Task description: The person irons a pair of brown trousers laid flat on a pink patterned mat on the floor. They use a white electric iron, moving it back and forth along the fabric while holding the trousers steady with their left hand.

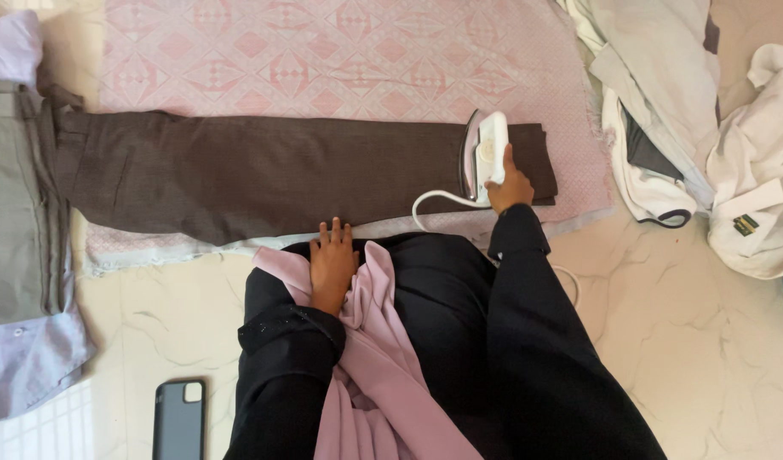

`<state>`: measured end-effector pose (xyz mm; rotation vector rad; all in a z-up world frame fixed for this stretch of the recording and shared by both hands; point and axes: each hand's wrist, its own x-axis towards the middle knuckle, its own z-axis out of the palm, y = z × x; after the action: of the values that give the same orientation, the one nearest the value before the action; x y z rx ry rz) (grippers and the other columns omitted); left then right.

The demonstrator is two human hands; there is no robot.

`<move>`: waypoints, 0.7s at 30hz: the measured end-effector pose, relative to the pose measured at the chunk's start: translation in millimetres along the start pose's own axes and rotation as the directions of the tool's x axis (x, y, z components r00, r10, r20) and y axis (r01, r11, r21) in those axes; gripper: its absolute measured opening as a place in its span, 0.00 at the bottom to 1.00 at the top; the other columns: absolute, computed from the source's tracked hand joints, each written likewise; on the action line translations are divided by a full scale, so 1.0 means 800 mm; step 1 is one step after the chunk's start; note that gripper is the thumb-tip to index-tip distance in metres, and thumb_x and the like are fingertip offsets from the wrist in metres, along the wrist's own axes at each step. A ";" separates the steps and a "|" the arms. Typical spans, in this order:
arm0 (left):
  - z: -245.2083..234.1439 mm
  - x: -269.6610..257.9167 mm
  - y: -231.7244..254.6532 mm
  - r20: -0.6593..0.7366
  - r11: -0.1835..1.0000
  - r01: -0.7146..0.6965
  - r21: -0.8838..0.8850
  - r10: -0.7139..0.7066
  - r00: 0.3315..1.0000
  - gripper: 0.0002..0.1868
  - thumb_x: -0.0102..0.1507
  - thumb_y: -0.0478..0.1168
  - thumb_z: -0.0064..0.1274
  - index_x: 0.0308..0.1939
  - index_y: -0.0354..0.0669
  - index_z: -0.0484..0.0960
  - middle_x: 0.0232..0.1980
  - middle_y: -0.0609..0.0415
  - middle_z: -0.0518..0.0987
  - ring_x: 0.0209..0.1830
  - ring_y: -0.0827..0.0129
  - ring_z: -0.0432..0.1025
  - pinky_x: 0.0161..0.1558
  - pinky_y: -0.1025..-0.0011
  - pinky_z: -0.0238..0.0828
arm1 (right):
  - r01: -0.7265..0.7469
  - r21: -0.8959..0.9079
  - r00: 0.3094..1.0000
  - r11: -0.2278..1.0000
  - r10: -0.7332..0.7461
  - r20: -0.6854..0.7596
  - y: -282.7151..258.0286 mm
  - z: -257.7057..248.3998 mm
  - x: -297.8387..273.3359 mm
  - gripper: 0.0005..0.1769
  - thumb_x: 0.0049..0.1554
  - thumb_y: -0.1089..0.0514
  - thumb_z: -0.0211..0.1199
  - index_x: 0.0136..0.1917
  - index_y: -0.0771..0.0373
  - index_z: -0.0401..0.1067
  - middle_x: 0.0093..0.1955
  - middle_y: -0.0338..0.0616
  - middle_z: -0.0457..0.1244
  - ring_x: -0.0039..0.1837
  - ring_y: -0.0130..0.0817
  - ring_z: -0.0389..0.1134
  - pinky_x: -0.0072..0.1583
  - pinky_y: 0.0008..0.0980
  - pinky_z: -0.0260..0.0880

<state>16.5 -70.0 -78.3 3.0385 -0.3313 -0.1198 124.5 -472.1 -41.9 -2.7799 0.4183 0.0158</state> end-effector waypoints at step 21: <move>0.035 0.001 0.007 -0.118 0.999 0.031 -0.029 -0.034 0.992 0.28 0.64 0.46 0.47 0.67 0.40 0.75 0.75 0.48 0.69 0.74 0.47 0.63 0.61 0.47 0.66 | 0.142 0.099 0.987 0.985 -0.148 0.067 -0.242 0.075 -0.052 0.59 0.52 0.50 0.73 0.85 0.54 0.40 0.49 0.56 0.68 0.51 0.54 0.71 0.54 0.49 0.71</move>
<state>13.8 -77.6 -106.0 3.0080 -0.2694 0.0541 142.7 -266.0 -34.2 -2.6999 0.1919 0.0637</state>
